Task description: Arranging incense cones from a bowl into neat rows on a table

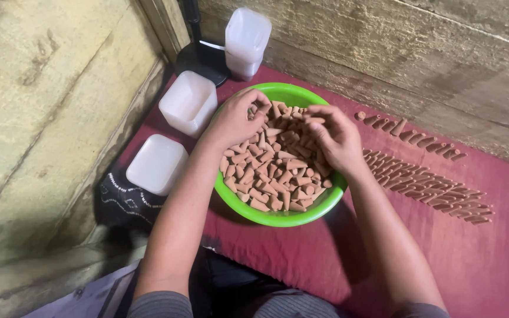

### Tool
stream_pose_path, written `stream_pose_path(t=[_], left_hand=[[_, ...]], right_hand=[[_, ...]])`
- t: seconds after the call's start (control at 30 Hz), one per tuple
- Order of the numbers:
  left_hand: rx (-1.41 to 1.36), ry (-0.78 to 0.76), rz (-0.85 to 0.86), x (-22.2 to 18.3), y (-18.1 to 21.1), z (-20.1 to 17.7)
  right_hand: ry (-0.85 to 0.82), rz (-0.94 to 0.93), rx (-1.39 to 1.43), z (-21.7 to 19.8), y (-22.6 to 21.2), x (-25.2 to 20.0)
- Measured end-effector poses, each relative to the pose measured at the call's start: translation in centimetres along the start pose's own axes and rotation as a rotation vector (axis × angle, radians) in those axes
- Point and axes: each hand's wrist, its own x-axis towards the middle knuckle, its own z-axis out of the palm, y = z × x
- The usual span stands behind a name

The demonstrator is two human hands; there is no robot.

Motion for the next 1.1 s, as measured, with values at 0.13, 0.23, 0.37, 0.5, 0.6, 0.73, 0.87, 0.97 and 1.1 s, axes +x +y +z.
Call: stream_pose_path(t=[0.13,0.23,0.37,0.5,0.6,0.73,0.87,0.97,1.1], left_hand=[[0.007,-0.004,-0.064,-0.2,-0.1,-0.1],[-0.029,-0.003,-0.077,-0.3,-0.5,0.1],[-0.032,-0.011,-0.041,-0.1,0.4,-0.4],[-0.178,-0.013,-0.066,0.1,2.3,-1.3],[-0.325,-0.028,-0.077,0.1,3.2,-1.8],[-0.657,-0.109,-0.098,0.3,3.1,-1.2],[-0.784,-0.152,-0.133,0.4,2.1,-0.7],[-0.788,-0.151,-0.143,0.3,1.8,-0.4],[-0.752,-0.139,-0.143,0.3,1.7,-0.5]], right_hand=[[0.033,-0.147,0.029,-1.4,0.0,0.0],[-0.051,-0.175,-0.240,-1.8,-2.0,-1.1],[-0.376,-0.237,-0.673,-0.3,-4.7,-2.3],[-0.379,-0.238,-0.804,0.4,-2.8,-2.6],[-0.343,-0.066,-0.570,0.5,-5.2,-1.6],[-0.242,0.195,-0.230,1.1,-4.7,0.9],[-0.096,0.244,0.392,2.7,-1.0,3.0],[-0.041,0.227,0.532,3.6,0.2,3.3],[-0.018,0.185,0.495,4.3,-1.3,3.0]])
